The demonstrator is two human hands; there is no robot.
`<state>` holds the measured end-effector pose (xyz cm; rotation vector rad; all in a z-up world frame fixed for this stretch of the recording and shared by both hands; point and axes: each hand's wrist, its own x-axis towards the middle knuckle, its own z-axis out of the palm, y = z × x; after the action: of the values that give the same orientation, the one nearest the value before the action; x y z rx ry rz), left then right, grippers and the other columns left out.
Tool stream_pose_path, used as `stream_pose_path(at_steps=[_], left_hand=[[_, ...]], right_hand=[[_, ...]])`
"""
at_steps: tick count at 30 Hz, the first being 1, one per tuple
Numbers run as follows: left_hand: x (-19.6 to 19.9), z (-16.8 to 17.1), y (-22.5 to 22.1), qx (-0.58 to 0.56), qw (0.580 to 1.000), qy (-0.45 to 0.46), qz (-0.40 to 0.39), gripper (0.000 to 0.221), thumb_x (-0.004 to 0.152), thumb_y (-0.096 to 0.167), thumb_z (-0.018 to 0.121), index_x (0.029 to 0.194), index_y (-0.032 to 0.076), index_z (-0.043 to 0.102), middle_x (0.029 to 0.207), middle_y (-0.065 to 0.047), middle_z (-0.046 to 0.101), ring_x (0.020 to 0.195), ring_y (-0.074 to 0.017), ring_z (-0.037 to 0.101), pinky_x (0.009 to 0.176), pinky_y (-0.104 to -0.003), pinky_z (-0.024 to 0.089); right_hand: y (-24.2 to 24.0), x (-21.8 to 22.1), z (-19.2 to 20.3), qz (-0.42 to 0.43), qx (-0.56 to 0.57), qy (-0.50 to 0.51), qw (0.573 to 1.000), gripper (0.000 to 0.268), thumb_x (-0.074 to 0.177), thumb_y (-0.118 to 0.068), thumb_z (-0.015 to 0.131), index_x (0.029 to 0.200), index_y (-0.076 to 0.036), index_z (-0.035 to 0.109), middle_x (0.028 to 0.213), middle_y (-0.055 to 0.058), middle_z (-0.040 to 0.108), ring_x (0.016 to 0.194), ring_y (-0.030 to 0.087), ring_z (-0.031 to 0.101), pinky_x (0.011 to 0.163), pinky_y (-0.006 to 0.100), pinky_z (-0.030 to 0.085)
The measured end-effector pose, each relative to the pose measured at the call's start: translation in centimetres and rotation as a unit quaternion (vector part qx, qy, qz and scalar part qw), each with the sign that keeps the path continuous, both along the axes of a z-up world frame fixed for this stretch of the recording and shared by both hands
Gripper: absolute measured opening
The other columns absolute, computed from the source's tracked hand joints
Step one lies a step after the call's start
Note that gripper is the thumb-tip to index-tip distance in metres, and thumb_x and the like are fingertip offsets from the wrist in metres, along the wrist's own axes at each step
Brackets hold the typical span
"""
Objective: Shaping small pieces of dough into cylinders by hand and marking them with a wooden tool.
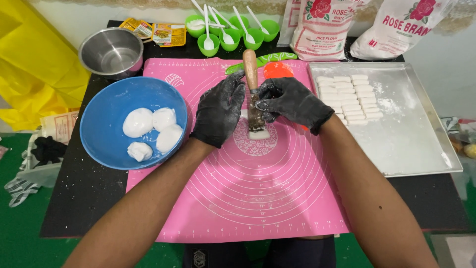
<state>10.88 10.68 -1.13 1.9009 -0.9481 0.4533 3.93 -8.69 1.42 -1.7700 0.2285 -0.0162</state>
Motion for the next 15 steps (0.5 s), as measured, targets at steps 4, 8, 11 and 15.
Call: stream_pose_path(at_steps=[4,8,11,15], left_hand=[[0.2,-0.3,0.0,-0.004,1.000,0.008,-0.008,0.031,0.106,0.028,0.059,0.131,0.011,0.065,0.110,-0.015,0.075,0.105,-0.0347,0.071,0.093,-0.047,0.055],[0.8,-1.2,-0.2,-0.011,0.999,-0.022,-0.024,0.033,0.107,0.027,0.056,0.136,0.011,0.062,0.119,-0.014,0.073,0.112,-0.0327,0.069,0.096,-0.044,0.055],[0.9,-2.1,-0.2,-0.014,0.999,-0.043,-0.018,0.033,0.107,0.026,0.059,0.132,0.006,0.065,0.118,-0.017,0.073,0.111,-0.0347,0.069,0.097,-0.044,0.055],[1.7,-2.2,0.6,0.049,0.989,-0.139,-0.022,0.035,0.104,0.023,0.062,0.136,0.009,0.064,0.125,-0.020,0.070,0.116,-0.0374,0.067,0.098,-0.048,0.054]], right_hand=[[-0.2,-0.4,0.1,0.035,0.013,0.011,0.999,0.028,0.083,0.003,0.072,0.111,0.007,0.071,0.087,0.024,0.073,0.070,0.031,0.073,0.054,0.042,0.063],[0.3,-1.6,0.8,0.038,0.005,0.037,0.999,0.035,0.080,0.002,0.073,0.116,0.006,0.071,0.092,0.016,0.074,0.079,0.020,0.071,0.063,0.034,0.061],[-1.0,-0.8,-0.8,0.091,0.006,0.071,0.993,0.034,0.078,0.004,0.078,0.111,0.005,0.074,0.085,0.022,0.076,0.070,0.033,0.076,0.054,0.042,0.064],[0.7,-2.2,1.2,0.120,-0.025,0.097,0.988,0.036,0.075,-0.001,0.083,0.110,0.003,0.076,0.087,0.019,0.078,0.074,0.026,0.076,0.058,0.036,0.063]])
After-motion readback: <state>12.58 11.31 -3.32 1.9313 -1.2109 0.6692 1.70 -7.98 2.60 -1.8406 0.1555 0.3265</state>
